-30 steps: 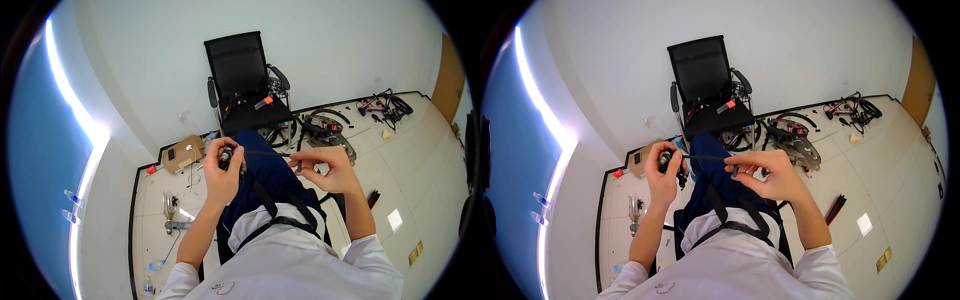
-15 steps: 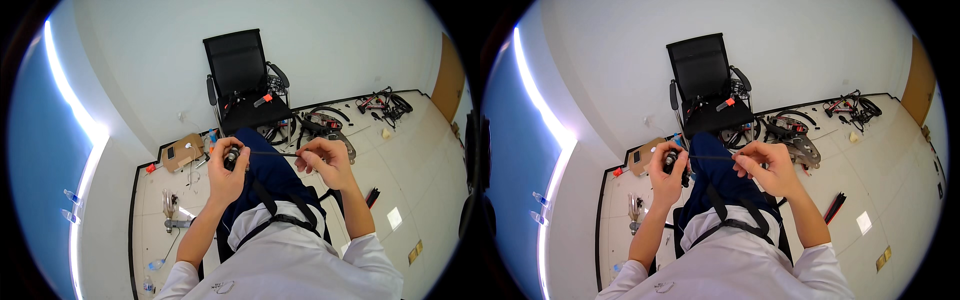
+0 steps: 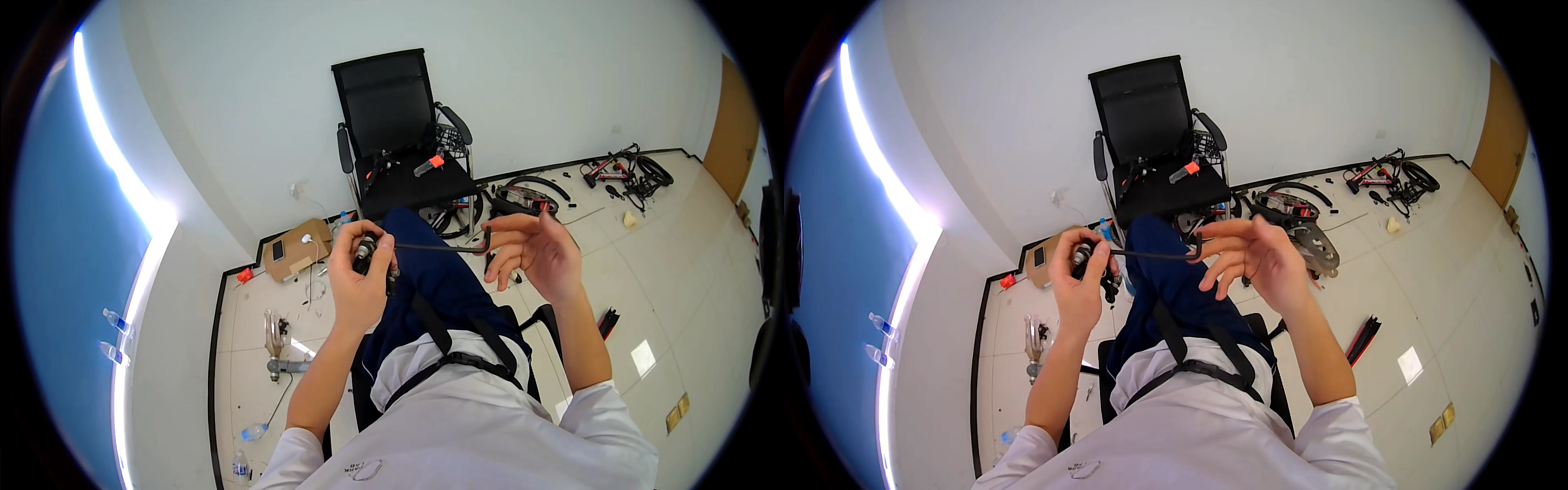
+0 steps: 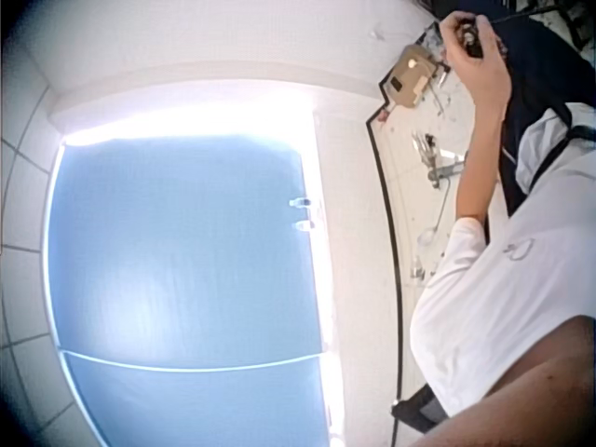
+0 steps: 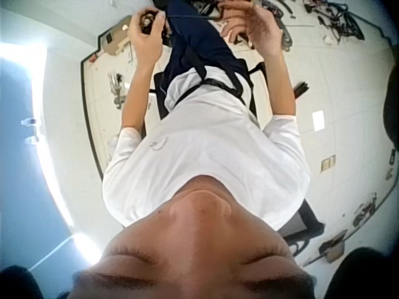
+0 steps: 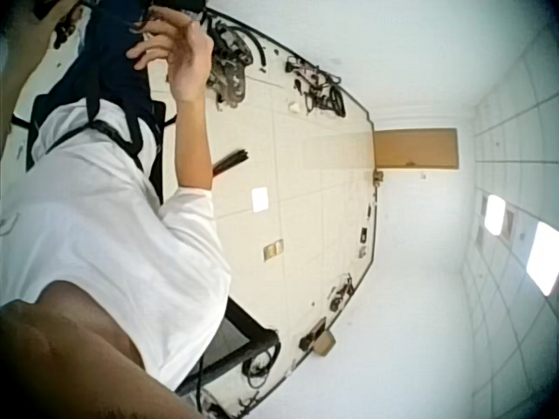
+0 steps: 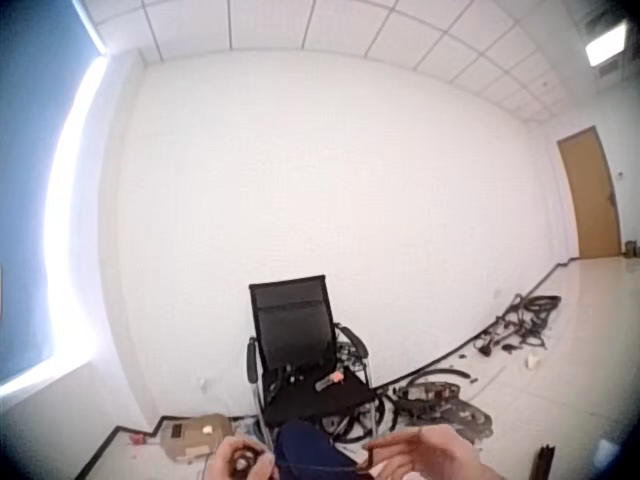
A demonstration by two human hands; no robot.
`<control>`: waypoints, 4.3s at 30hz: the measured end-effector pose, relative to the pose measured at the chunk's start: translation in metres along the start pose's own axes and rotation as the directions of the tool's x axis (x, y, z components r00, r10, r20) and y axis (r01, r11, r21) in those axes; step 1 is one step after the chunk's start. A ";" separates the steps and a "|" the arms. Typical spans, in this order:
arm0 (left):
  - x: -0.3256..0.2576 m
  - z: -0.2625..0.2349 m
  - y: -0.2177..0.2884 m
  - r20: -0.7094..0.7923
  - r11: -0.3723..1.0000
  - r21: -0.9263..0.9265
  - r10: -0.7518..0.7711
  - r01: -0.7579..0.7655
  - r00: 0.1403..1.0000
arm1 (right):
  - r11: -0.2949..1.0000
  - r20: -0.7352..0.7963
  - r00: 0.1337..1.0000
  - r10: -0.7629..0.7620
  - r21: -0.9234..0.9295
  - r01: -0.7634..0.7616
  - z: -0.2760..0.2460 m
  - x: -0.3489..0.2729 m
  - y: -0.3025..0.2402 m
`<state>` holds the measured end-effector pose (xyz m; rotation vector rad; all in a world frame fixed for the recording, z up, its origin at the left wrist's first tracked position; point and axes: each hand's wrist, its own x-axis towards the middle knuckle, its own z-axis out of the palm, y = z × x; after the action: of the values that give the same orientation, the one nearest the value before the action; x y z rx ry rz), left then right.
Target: The person holds a small cylindrical mechanical component and uses an L-shaped hex key to tighten or loosen a screw. They rotate the component and reposition the tool repeatedly while seated.
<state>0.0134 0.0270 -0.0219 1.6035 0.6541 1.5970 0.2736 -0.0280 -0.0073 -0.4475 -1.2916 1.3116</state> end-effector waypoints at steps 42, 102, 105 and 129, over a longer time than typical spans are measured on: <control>0.003 -0.004 -0.006 0.027 0.980 -0.072 -0.184 0.185 0.983 | 0.368 0.231 0.893 -0.386 -0.849 0.379 0.033 -0.004 0.005; -0.003 0.005 0.000 -0.004 0.999 0.047 -0.008 0.008 1.000 | 0.806 0.033 0.996 -0.088 -0.585 0.091 0.028 -0.007 0.009; -0.003 0.004 0.002 -0.023 0.998 0.064 0.015 -0.014 1.000 | 0.820 -0.025 0.994 -0.105 -0.568 0.072 0.030 -0.006 0.008; -0.007 0.004 -0.006 -0.080 0.967 0.150 0.222 -0.208 0.972 | 0.894 -0.091 0.994 0.067 -0.437 -0.100 0.013 0.003 0.009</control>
<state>0.0178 0.0247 -0.0305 1.7585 0.6740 1.8309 0.2574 -0.0279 -0.0093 -0.8704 -1.5234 1.0533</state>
